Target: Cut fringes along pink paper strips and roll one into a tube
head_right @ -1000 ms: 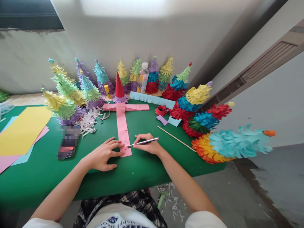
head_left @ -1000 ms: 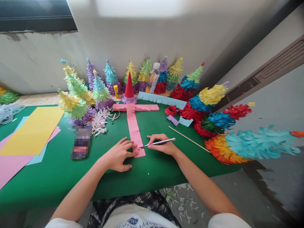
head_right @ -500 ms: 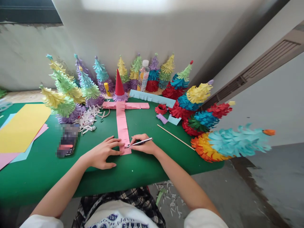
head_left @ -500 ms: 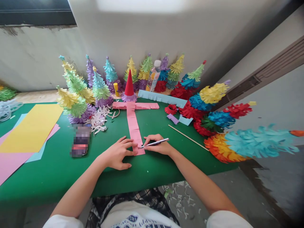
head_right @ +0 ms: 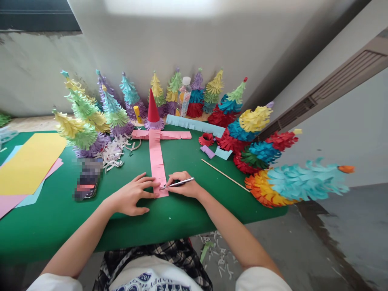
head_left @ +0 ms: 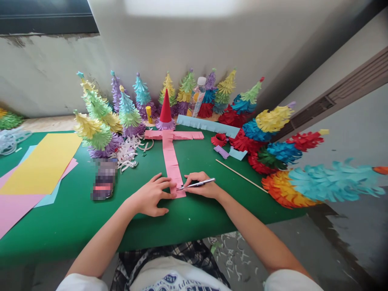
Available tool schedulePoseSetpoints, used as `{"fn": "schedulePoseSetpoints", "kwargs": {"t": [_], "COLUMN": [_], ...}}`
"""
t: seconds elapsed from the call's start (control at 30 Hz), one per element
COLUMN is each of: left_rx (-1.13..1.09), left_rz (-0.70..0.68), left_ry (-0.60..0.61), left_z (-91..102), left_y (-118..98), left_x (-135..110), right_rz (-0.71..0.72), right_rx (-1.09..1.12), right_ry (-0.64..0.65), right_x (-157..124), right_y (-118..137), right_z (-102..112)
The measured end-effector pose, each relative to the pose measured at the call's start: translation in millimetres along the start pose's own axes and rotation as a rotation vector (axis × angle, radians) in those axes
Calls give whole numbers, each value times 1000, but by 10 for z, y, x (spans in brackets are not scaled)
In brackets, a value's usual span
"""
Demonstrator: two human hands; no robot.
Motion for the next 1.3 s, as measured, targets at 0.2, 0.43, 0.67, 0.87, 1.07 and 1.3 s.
{"fn": "schedulePoseSetpoints", "kwargs": {"t": [0.2,0.43,0.67,0.87,1.07,1.3], "left_rx": [-8,-5,3,31,34,29], "left_rz": [23,16,-11,-15,-10,-10], "left_ry": [-2,2,-1,-2,6,5], "left_z": [18,22,10,-8,-5,-2], "left_y": [1,-4,-4,-12,-20,-29], "left_x": [8,-1,-12,-7,-3,-1], "right_rz": [68,-10,-58,-78,-63,-18], "right_rx": [-7,-31,65,78,47,13], "right_ry": [-5,-19,-51,-49,-24,-4], "right_x": [-14,-109,-123,-81,-73,-54], "right_y": [52,-11,-53,-42,-28,-8], "right_z": [26,190,233,186,166,114]}}
Point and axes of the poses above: each hand's wrist, its own x-axis towards the middle knuckle, its own z-axis out of the back of the hand, y = z × x, the point moved 4 cm from there along x, towards the middle knuckle, and after that the axes turned 10 degrees about -z, right-handed, at the moved point
